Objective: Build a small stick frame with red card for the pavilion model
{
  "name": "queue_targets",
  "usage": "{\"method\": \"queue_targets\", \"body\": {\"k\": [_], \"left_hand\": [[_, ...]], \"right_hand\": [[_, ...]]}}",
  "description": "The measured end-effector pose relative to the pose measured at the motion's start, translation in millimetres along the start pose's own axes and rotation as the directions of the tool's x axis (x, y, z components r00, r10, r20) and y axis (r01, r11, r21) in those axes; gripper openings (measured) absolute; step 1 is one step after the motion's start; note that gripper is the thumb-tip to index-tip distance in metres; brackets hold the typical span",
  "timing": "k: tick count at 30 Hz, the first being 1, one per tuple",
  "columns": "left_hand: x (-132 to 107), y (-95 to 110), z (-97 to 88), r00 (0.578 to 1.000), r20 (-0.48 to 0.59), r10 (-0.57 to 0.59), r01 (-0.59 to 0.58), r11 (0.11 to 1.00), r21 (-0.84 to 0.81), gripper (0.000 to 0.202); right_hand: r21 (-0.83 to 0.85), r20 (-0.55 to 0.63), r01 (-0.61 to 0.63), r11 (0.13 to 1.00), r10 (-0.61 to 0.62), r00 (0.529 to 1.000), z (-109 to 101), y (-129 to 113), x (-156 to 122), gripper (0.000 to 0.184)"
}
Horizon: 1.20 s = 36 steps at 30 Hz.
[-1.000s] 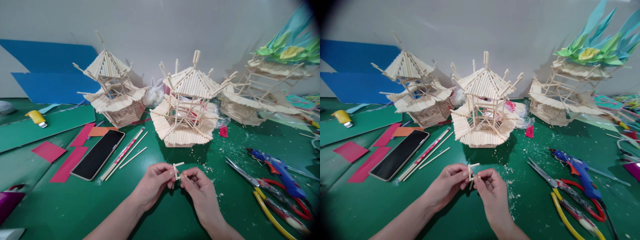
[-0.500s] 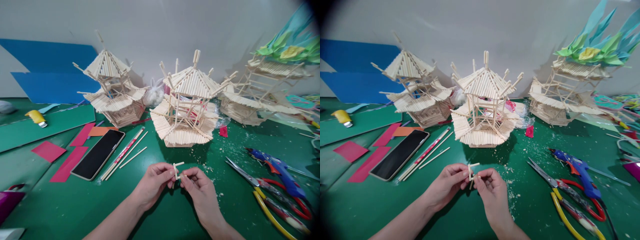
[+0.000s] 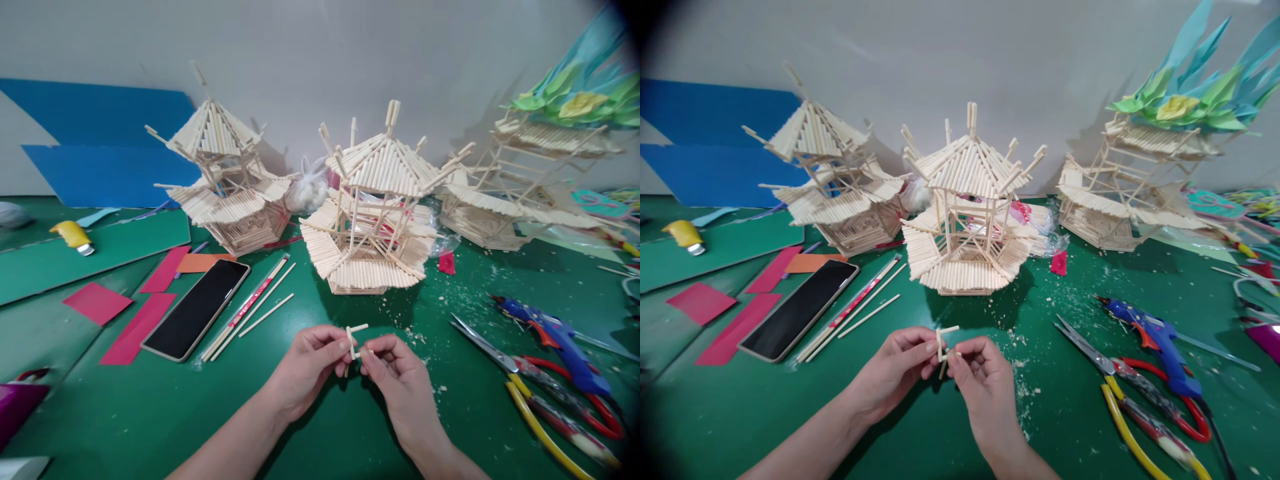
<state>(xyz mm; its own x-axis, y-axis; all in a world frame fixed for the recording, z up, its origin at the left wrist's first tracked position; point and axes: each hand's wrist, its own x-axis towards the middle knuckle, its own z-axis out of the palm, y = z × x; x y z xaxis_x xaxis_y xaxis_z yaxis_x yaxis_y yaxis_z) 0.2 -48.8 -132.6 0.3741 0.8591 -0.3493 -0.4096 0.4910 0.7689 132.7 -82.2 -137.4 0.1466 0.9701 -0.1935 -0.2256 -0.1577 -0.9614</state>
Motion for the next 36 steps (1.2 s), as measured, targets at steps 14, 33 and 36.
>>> {"method": "queue_targets", "body": {"k": [14, 33, 36], "left_hand": [[-0.7, -1.3, -0.7, 1.0, 0.021, 0.006, -0.006, 1.0, -0.003, 0.009], [-1.3, -0.8, -0.3, 1.0, 0.008, -0.002, 0.002, 1.0, 0.001, 0.009], [-1.4, -0.1, 0.7, 1.0, -0.004, -0.008, 0.008, 1.0, 0.001, 0.01]], "right_hand": [[0.001, 0.011, -0.009, 1.0, 0.009, 1.0, -1.3, 2.3, 0.5, 0.018], [0.028, 0.046, -0.013, 1.0, 0.012, 0.999, -2.1, 5.9, 1.1, 0.014], [0.021, 0.045, -0.01, 1.0, 0.009, 0.999, -1.4, 4.2, 0.8, 0.015]]}}
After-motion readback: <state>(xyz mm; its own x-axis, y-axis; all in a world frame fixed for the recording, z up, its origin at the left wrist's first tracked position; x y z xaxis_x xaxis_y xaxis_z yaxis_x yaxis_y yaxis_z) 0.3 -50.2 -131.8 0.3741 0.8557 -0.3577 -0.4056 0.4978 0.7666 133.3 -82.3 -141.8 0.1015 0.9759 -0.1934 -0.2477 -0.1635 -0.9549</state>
